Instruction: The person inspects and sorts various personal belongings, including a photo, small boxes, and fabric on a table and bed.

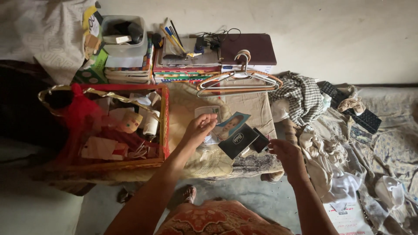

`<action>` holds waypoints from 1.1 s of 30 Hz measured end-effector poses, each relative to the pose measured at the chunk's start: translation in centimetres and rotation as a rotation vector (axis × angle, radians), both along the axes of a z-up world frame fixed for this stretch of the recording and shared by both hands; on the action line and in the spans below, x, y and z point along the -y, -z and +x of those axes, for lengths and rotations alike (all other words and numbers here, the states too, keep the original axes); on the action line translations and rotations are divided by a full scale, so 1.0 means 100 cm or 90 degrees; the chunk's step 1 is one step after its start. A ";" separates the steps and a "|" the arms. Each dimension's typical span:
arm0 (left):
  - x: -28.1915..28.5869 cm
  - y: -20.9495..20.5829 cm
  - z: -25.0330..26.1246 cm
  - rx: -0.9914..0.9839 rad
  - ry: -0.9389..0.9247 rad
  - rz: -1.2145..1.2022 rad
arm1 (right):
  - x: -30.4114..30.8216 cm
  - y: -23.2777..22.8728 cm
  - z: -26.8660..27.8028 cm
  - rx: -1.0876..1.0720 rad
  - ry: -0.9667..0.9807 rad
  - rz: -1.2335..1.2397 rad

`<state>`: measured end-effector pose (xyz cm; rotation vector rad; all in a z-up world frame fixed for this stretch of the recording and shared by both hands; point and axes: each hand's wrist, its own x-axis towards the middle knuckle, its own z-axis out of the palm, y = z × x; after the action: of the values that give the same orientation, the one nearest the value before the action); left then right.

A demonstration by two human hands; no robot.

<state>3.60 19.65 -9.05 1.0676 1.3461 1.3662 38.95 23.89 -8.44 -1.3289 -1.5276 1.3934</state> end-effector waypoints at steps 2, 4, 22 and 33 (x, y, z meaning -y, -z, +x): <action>0.001 -0.001 0.000 0.029 -0.014 -0.028 | 0.000 0.000 0.002 -0.007 -0.003 -0.016; 0.008 -0.011 0.002 0.017 -0.021 -0.050 | 0.001 0.004 0.004 -0.003 0.000 -0.020; -0.018 0.072 0.004 -0.076 -0.034 -0.186 | 0.002 0.011 0.009 0.005 0.004 -0.021; -0.038 0.143 0.014 0.047 -0.023 -0.353 | 0.008 0.018 0.022 -0.015 0.031 -0.044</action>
<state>4.98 23.48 -23.38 0.6140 1.5682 0.9579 41.17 23.10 -10.22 -1.3776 -1.4326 1.4383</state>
